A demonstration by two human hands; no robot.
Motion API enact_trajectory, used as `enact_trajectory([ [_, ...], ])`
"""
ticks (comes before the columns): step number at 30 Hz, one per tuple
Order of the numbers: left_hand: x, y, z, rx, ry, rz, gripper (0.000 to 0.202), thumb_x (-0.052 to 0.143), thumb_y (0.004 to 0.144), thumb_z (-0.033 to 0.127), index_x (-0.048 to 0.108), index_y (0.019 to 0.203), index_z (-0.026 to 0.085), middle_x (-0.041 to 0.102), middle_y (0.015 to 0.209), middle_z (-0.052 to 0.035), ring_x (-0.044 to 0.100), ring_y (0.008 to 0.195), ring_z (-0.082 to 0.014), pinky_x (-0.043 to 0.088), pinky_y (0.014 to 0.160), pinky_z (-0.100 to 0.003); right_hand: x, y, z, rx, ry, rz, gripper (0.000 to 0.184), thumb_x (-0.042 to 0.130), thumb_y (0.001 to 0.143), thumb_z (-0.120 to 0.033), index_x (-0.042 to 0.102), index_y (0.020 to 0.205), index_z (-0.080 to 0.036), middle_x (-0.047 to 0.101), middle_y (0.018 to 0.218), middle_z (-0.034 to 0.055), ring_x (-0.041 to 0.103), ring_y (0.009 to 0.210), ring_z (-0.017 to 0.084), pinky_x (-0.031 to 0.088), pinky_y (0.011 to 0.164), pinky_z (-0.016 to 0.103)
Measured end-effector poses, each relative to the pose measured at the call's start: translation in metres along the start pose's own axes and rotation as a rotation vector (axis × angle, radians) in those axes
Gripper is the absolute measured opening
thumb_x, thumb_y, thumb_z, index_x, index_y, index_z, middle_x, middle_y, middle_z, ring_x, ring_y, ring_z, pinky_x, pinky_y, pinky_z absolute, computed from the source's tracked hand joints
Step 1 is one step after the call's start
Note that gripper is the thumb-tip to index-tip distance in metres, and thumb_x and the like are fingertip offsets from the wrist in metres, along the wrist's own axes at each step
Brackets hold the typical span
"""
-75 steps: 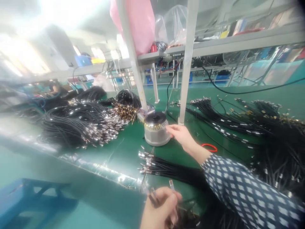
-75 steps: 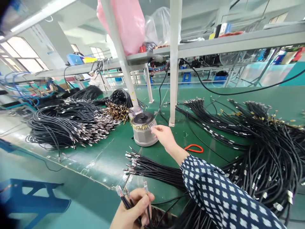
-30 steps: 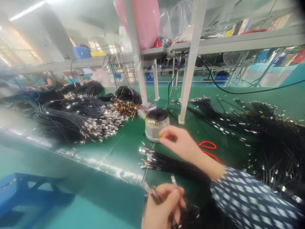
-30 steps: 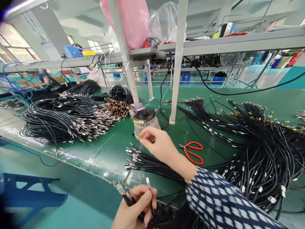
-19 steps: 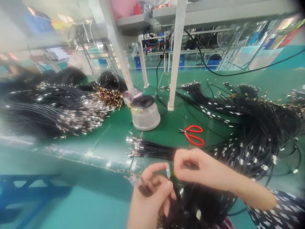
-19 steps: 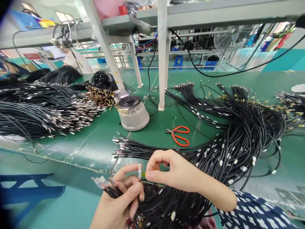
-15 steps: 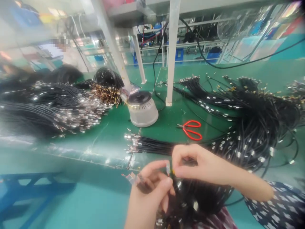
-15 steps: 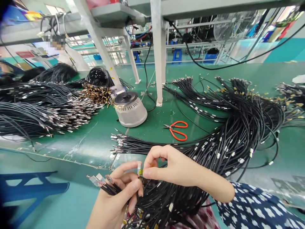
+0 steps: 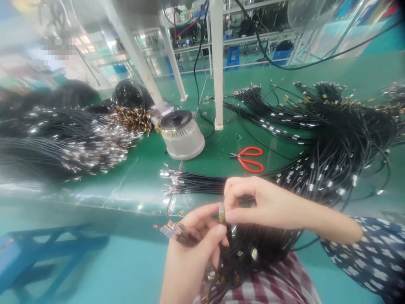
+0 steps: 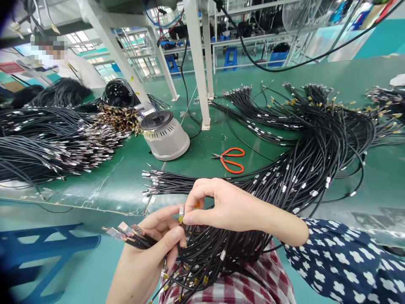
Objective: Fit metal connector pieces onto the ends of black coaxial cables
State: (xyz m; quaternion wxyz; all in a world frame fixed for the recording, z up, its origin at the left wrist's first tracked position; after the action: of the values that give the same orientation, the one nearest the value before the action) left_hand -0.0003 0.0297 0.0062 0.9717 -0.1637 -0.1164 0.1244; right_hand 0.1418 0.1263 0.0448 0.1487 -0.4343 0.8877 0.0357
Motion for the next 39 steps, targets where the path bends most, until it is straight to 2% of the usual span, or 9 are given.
enact_trajectory([
  [9,-0.004,0.001,-0.004,0.033,0.076,-0.067,0.027,0.071,0.077,0.022,0.069,0.104,0.019,0.066,0.059,0.0007,0.049,0.038,-0.0064,0.035,0.037,-0.017,0.0,-0.004,-0.003,0.001,-0.132,0.041,0.012,0.07,0.08,-0.025,0.066,0.072,-0.017,0.059,0.082,-0.0018,0.058,0.075,0.012,0.044,0.071,0.025],
  [20,-0.004,0.001,-0.005,0.049,0.051,-0.05,0.028,0.072,0.076,0.024,0.07,0.104,0.02,0.065,0.058,0.0009,0.048,0.036,-0.0062,0.033,0.036,-0.017,0.009,-0.005,-0.01,0.038,-0.222,0.179,0.013,0.065,0.076,-0.014,0.062,0.064,-0.019,0.059,0.075,-0.0036,0.056,0.072,0.011,0.042,0.068,0.024],
  [23,-0.002,0.0,-0.006,0.047,0.015,-0.009,0.028,0.074,0.075,0.026,0.071,0.102,0.02,0.065,0.057,0.0009,0.046,0.036,-0.0059,0.032,0.035,-0.016,0.014,-0.005,-0.008,0.092,-0.211,0.214,0.014,0.063,0.074,-0.012,0.061,0.062,-0.019,0.059,0.075,-0.0033,0.056,0.072,0.012,0.042,0.068,0.025],
  [26,-0.002,0.0,-0.008,0.033,-0.016,0.062,0.026,0.076,0.074,0.031,0.072,0.096,0.021,0.065,0.058,0.001,0.044,0.036,-0.0056,0.031,0.035,-0.017,0.018,-0.006,-0.007,0.08,-0.176,0.228,0.016,0.062,0.075,-0.012,0.059,0.061,-0.019,0.058,0.076,-0.0033,0.055,0.073,0.012,0.042,0.068,0.025],
  [30,-0.003,0.001,-0.009,0.039,-0.055,0.116,0.018,0.076,0.074,0.033,0.073,0.084,0.019,0.051,0.043,0.0058,0.039,0.034,-0.0045,0.026,0.037,-0.017,0.021,-0.006,-0.006,0.037,-0.156,0.233,0.015,0.063,0.076,-0.011,0.059,0.063,-0.019,0.056,0.076,-0.0039,0.055,0.074,0.011,0.042,0.07,0.024],
  [35,-0.003,0.001,-0.007,-0.004,-0.101,0.057,0.018,0.07,0.081,0.034,0.071,0.089,0.018,0.047,0.039,0.0065,0.038,0.037,-0.0049,0.028,0.043,-0.018,0.02,-0.007,-0.003,0.021,-0.143,0.23,0.015,0.063,0.077,-0.011,0.06,0.065,-0.019,0.056,0.078,-0.0042,0.055,0.075,0.01,0.043,0.071,0.022],
  [39,-0.002,0.003,-0.004,-0.052,-0.111,-0.023,0.019,0.075,0.075,0.031,0.066,0.085,0.018,0.06,0.049,0.0031,0.043,0.038,-0.0046,0.031,0.043,-0.016,0.02,-0.008,-0.004,0.001,-0.159,0.224,0.015,0.063,0.076,-0.009,0.061,0.064,-0.018,0.055,0.079,-0.0036,0.055,0.076,0.01,0.043,0.072,0.023],
])
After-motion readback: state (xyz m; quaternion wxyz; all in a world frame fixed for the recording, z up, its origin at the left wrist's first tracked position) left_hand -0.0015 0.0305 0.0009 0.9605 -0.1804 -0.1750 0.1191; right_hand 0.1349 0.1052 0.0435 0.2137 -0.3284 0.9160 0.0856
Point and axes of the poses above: each hand's wrist, its own y-axis towards the middle knuckle, its own x-axis out of the palm, z = x × y, the point moved 3 cm from there along y, towards the middle knuckle
